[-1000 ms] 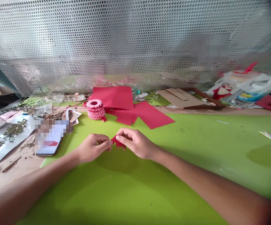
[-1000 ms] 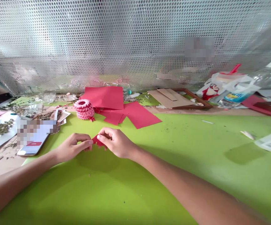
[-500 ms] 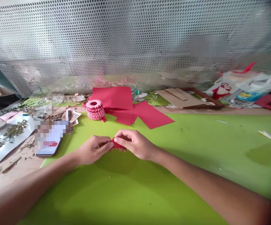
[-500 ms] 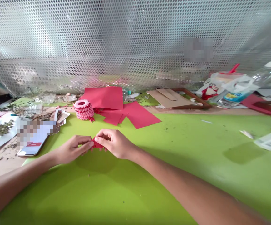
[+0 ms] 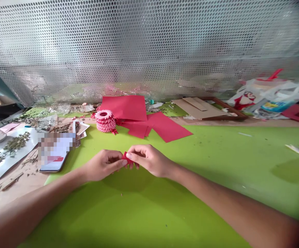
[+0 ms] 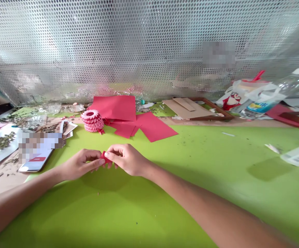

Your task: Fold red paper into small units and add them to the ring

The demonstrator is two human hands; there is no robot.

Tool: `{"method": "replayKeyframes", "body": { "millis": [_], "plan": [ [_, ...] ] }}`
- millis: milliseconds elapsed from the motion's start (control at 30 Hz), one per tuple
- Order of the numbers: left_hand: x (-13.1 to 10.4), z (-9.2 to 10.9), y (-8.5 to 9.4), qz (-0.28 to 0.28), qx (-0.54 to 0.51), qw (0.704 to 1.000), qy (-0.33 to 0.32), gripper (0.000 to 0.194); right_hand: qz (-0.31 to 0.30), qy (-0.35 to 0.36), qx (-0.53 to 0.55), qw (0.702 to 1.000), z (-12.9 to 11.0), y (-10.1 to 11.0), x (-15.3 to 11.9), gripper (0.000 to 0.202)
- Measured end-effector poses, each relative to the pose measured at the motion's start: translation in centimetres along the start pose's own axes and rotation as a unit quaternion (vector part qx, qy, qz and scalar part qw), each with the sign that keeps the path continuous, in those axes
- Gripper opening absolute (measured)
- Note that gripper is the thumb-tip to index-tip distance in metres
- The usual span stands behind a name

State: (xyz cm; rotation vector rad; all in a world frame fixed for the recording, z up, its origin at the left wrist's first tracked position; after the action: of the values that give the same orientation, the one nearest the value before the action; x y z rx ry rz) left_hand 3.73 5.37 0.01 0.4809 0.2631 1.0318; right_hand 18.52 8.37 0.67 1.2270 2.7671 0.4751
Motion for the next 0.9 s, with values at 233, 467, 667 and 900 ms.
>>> {"method": "replayKeyframes", "body": {
  "millis": [233,467,667,900],
  "plan": [
    [-0.1,0.3,0.0,0.005,-0.009,1.0,0.015,0.032,-0.005,-0.003,0.005,1.0,0.1,-0.1,0.0,0.028],
    [0.0,0.6,0.0,0.025,0.002,1.0,-0.006,0.032,0.01,0.003,-0.007,1.0,0.0,-0.1,-0.1,0.029],
    [-0.1,0.6,0.8,0.052,0.039,0.998,-0.006,0.037,0.023,0.009,-0.01,1.0,0.1,0.4,-0.1,0.029],
    [-0.8,1.4,1.2,0.066,0.297,0.935,-0.181,0.036,-0.074,-0.056,0.072,0.993,0.5,-0.2,-0.1,0.03]
  ]
}}
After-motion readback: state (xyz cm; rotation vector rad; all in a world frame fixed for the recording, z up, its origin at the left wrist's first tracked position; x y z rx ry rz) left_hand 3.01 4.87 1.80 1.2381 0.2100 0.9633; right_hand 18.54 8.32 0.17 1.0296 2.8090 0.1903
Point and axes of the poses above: each hand's wrist, its own x-axis towards the middle knuckle, its own y-axis out of the back of the hand, z = x × y, the point moved 5 cm from there along x, towards the middle knuckle, and after that the axes turned 3 degrees about z, right-handed, at the moved point
